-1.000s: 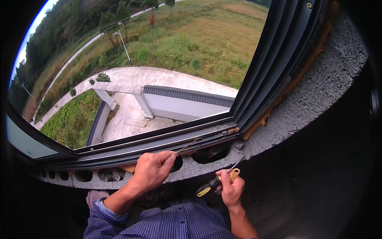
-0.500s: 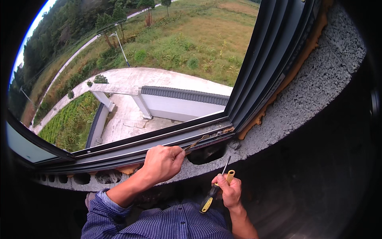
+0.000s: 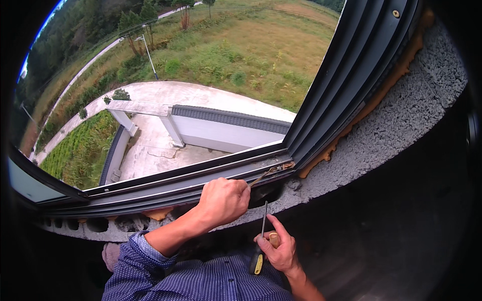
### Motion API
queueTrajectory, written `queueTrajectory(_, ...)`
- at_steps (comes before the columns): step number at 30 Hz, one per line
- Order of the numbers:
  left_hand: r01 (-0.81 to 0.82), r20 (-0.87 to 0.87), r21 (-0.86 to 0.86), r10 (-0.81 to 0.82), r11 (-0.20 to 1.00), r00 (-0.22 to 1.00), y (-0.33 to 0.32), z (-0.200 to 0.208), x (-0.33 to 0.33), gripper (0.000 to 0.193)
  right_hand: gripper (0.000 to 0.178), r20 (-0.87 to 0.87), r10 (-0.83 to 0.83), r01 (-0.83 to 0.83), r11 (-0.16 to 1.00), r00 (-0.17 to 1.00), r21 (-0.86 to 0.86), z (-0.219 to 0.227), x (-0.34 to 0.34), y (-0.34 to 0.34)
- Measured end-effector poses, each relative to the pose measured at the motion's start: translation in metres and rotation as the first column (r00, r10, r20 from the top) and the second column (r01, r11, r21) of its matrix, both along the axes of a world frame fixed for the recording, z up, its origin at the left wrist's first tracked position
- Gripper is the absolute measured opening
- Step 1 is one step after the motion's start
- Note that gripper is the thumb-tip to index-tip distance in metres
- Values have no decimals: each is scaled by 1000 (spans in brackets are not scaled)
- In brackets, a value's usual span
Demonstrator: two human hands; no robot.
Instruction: The person uses a screwdriver and a plastic pry tool to adjust and secure the lower track of a window frame. They repeatedly pry the track into place and tighten screws along the bottom edge, occasionally wiping the area with a cloth.
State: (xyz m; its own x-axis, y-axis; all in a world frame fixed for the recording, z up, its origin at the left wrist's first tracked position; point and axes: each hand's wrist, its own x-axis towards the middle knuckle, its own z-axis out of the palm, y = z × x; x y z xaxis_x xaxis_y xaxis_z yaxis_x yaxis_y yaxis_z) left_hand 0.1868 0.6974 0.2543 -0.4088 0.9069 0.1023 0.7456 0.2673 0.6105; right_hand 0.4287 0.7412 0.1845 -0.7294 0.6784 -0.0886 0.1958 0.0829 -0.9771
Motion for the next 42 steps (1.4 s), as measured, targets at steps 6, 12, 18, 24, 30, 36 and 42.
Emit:
queueTrajectory(6,16,-18,15,-16,1000,1000,0,-3,-1,30,80,26,94,-92,994,995,-56,3,8,-11)
queueTrajectory(12,44,-13,15,-44,999,999,0,-5,-6,27,55,-74,66,-84,954,995,-288,-8,13,-15)
queueTrajectory(18,43,-2,37,-43,998,999,0,-8,-6,32,57,-122,191,-225,878,974,-423,-1,20,-7)
queueTrajectory(24,42,-11,19,-42,999,999,1,-9,-8,33,66,-272,324,-420,766,906,-487,-14,30,11)
queueTrajectory(30,41,-4,30,-41,999,999,1,-8,-7,33,58,-100,376,-375,927,921,28,-16,19,5)
queueTrajectory(36,32,-7,28,-32,999,999,0,-8,-8,33,53,134,291,-310,721,947,620,-17,18,3)
queueTrajectory(42,36,16,21,-36,999,999,1,-9,-6,31,64,-60,125,-34,637,990,770,-5,13,19)
